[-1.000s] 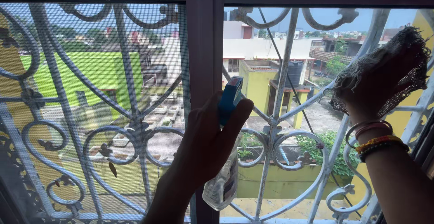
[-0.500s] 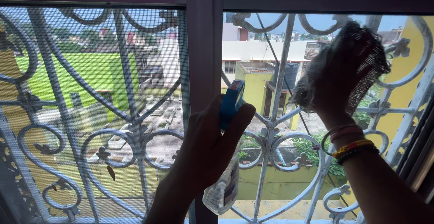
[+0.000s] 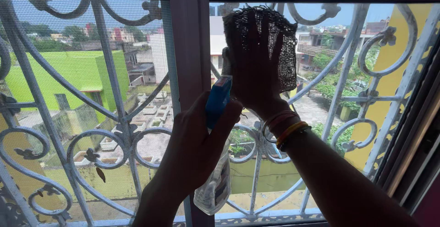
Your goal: The person sprays a window with a cleaning solution and wipes the glass, mesh screen, and metal grille with a cloth. They repeatedly spray and wipe different sections of the window to remove dirt and grime.
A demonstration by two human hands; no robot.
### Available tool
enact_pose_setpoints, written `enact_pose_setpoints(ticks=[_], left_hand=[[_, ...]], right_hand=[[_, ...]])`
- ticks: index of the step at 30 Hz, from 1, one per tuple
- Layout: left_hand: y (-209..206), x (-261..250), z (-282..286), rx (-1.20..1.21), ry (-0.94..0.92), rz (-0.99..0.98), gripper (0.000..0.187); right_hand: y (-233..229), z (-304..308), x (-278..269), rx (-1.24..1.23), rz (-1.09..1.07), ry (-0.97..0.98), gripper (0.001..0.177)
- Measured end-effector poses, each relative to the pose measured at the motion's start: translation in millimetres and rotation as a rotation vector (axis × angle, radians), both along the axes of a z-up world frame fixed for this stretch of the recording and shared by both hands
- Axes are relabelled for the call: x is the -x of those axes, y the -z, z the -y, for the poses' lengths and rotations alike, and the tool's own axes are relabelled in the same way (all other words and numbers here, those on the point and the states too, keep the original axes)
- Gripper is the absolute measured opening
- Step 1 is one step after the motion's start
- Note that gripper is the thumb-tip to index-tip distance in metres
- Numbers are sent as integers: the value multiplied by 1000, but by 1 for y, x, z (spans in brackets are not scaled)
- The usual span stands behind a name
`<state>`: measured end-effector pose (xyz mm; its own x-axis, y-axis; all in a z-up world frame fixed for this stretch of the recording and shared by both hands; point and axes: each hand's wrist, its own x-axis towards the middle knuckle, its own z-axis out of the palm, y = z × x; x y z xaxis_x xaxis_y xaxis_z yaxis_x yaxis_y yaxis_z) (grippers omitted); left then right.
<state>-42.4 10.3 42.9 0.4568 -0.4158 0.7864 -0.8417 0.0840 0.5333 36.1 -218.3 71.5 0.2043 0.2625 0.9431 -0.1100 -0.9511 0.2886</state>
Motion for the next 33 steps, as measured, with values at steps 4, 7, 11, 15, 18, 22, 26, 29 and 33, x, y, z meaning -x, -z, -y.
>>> enact_pose_setpoints(ticks=[4, 7, 11, 15, 18, 22, 26, 29, 33], left_hand=[[-1, -1, 0, -13, -36, -1, 34], [1, -2, 2, -17, -63, 4, 34], [7, -5, 9, 16, -19, 68, 34], [13, -8, 16, 33, -28, 112, 33], [16, -15, 21, -5, -54, 112, 33], [19, -16, 26, 106, 31, 281, 29], [17, -9, 27, 24, -32, 92, 28], [17, -10, 27, 38, -18, 77, 28], [21, -15, 19, 142, 78, 429, 27]], right_hand=[[6, -13, -2, 40, -59, 5, 73], [14, -15, 3, 88, -89, -28, 85], [24, -12, 17, 127, -207, 44, 86], [26, 0, 27, 106, -231, 22, 80], [27, 22, 38, 82, -136, 1, 66], [24, 53, 53, -14, -52, 16, 55], [25, 75, 60, -120, 37, 80, 52], [27, 96, 63, -196, 87, 124, 53], [33, 127, 65, -370, 85, 213, 60]])
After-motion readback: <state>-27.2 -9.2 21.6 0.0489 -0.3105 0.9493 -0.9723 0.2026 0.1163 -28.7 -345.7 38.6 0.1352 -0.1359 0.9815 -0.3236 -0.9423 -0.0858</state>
